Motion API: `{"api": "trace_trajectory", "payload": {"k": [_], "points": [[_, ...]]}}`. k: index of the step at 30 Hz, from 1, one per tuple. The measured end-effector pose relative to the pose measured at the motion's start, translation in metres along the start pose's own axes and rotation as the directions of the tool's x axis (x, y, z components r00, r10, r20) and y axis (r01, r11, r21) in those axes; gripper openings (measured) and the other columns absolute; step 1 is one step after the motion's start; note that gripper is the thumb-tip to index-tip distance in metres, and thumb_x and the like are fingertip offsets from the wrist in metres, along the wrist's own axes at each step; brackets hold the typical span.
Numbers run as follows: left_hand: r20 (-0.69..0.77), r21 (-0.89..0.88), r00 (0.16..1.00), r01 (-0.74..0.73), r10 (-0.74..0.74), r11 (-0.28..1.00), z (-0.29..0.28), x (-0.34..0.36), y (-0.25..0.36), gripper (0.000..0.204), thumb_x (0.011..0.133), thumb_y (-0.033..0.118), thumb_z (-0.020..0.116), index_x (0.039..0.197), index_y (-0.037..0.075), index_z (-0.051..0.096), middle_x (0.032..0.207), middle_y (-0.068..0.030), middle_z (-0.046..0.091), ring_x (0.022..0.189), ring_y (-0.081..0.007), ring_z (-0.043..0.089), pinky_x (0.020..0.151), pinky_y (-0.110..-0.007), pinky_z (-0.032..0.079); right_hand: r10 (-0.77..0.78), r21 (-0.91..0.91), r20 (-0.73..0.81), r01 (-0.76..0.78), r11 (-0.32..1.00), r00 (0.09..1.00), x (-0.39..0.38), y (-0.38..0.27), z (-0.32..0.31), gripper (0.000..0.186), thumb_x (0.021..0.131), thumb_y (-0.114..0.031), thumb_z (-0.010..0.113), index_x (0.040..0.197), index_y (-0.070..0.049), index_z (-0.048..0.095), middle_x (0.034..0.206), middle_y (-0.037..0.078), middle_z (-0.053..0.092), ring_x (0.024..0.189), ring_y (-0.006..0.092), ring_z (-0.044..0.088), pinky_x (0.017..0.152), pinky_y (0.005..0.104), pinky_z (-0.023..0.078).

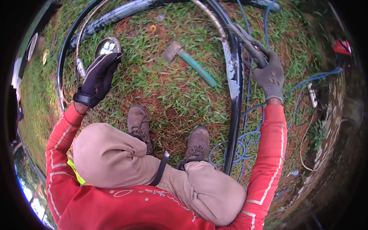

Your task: The person prepares a metal pole by filing the end of a decorative cap, and then welds the cap onto the end of the long pole while sitting on the grass.

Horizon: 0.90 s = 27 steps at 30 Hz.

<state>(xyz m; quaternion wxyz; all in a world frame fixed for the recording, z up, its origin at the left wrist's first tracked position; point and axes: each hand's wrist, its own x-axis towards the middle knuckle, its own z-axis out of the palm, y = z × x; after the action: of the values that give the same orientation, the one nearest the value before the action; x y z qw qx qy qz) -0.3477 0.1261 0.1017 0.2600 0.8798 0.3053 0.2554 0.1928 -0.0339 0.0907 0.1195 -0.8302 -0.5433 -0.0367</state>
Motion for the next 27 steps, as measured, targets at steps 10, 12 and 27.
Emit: {"api": "trace_trajectory", "payload": {"k": [10,12,27], "points": [[0.117,-0.377,0.876,-0.397,0.468,0.837,0.113,0.209,0.114,0.039,0.106,-0.001,0.065,0.145,0.002,0.065,0.132,-0.0171,0.075,0.119,-0.0255,0.073,0.103,-0.039,0.058,0.08,0.121,-0.112,-0.066,0.991,0.99,-0.038,0.035,-0.044,0.07,0.08,-0.015,0.082,0.145,-0.011,0.056,0.136,0.021,0.068,0.12,0.0432,0.07,0.097,0.0524,0.059],[0.052,-0.221,0.822,-0.544,0.567,0.809,0.114,0.223,0.129,0.038,0.104,0.0,0.068,0.142,0.003,0.067,0.127,-0.0174,0.075,0.115,-0.0274,0.074,0.1,-0.04,0.059,0.005,0.156,-0.242,0.034,0.987,0.97,-0.052,0.038,-0.045,0.071,0.078,-0.012,0.085,0.143,-0.01,0.055,0.128,0.018,0.068,0.114,0.0418,0.072,0.092,0.0509,0.061],[0.184,-0.233,0.789,-0.544,0.586,0.806,0.159,0.245,0.15,0.049,0.096,-0.012,0.068,0.142,0.006,0.069,0.135,-0.0136,0.071,0.125,-0.028,0.069,0.108,-0.04,0.057,0.081,0.329,-0.229,-0.001,0.944,0.97,-0.084,0.044,-0.068,0.063,0.076,-0.014,0.088,0.133,-0.011,0.062,0.119,0.017,0.071,0.105,0.0403,0.075,0.085,0.0486,0.063]]}}
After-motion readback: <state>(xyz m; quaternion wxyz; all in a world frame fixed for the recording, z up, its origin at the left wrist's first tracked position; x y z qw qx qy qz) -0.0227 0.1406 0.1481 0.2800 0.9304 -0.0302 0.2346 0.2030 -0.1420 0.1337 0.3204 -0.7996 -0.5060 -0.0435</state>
